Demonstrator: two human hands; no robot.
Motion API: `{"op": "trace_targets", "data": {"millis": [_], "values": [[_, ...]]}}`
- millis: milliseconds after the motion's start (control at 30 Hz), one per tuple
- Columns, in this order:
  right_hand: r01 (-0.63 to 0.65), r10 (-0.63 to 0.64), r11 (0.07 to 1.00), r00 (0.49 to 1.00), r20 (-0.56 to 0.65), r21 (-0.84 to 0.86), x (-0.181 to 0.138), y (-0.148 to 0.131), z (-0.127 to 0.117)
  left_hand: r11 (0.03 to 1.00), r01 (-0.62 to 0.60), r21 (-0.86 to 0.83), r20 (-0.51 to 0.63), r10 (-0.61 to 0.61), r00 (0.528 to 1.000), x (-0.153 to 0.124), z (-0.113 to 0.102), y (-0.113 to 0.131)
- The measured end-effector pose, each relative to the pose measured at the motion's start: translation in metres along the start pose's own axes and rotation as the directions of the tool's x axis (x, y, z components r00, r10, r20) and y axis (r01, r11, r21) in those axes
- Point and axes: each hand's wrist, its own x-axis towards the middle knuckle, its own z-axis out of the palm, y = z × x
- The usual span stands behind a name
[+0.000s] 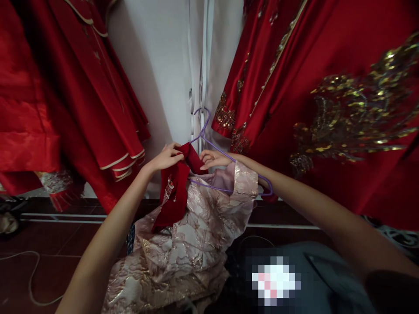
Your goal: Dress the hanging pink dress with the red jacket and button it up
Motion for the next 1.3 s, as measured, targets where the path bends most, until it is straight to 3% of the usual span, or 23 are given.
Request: {"op": "trace_targets", "data": {"millis": [167, 300, 467, 667, 733, 800, 933, 1000, 1067, 1133, 1200, 1300], "values": [[0.013, -0.038, 0.993, 0.979, -0.202, -0.121, -0.021, 0.004, -0.015, 0.999, -0.012, -0.032, -0.013, 0.012, 1.0, -0.009, 0.003, 0.004], [-0.223, 0.03, 0.903, 0.885, -0.464, -0.366, -0.049, 0.013, -0.049, 0.999, 0.028, 0.02, -0.045, -0.027, 0.999, -0.012, 0.01, 0.001], [-0.412, 0.097, 0.78, 0.823, -0.56, -0.471, -0.097, 0.022, -0.086, 0.965, 0.07, 0.254, -0.139, -0.035, 0.99, -0.011, 0.025, 0.003], [-0.456, -0.007, 0.621, 0.81, -0.586, -0.637, -0.147, 0.023, -0.109, 0.896, 0.172, 0.409, -0.18, -0.105, 0.978, -0.014, 0.031, 0.002], [-0.474, -0.002, 0.563, 0.818, -0.575, -0.677, -0.154, 0.017, -0.104, 0.888, 0.187, 0.42, -0.183, -0.119, 0.976, -0.015, 0.031, 0.003], [-0.461, 0.034, 0.564, 0.842, -0.539, -0.685, -0.157, 0.006, -0.091, 0.881, 0.204, 0.428, -0.196, -0.13, 0.972, -0.017, 0.032, 0.007], [-0.343, 0.171, 0.813, 0.913, -0.371, -0.47, -0.153, -0.013, -0.049, 0.868, 0.235, 0.437, -0.234, -0.142, 0.962, -0.021, 0.038, 0.026], [-0.3, 0.181, 0.899, 0.918, -0.354, -0.319, -0.141, -0.015, -0.028, 0.856, 0.267, 0.444, -0.264, -0.16, 0.951, -0.024, 0.042, 0.037], [-0.308, 0.176, 0.92, 0.879, -0.444, -0.244, -0.123, -0.013, -0.009, 0.848, 0.291, 0.444, -0.288, -0.173, 0.942, -0.027, 0.047, 0.048], [-0.37, 0.185, 0.911, 0.763, -0.619, -0.183, -0.101, -0.013, 0.007, 0.845, 0.312, 0.434, -0.312, -0.184, 0.932, -0.029, 0.052, 0.057], [-0.34, 0.166, 0.934, 0.685, -0.71, -0.11, -0.08, -0.015, 0.026, 0.84, 0.34, 0.424, -0.342, -0.2, 0.918, -0.029, 0.058, 0.064], [-0.276, 0.151, 0.96, 0.641, -0.753, -0.042, -0.063, -0.024, 0.059, 0.822, 0.383, 0.421, -0.387, -0.219, 0.896, -0.029, 0.061, 0.069]]}}
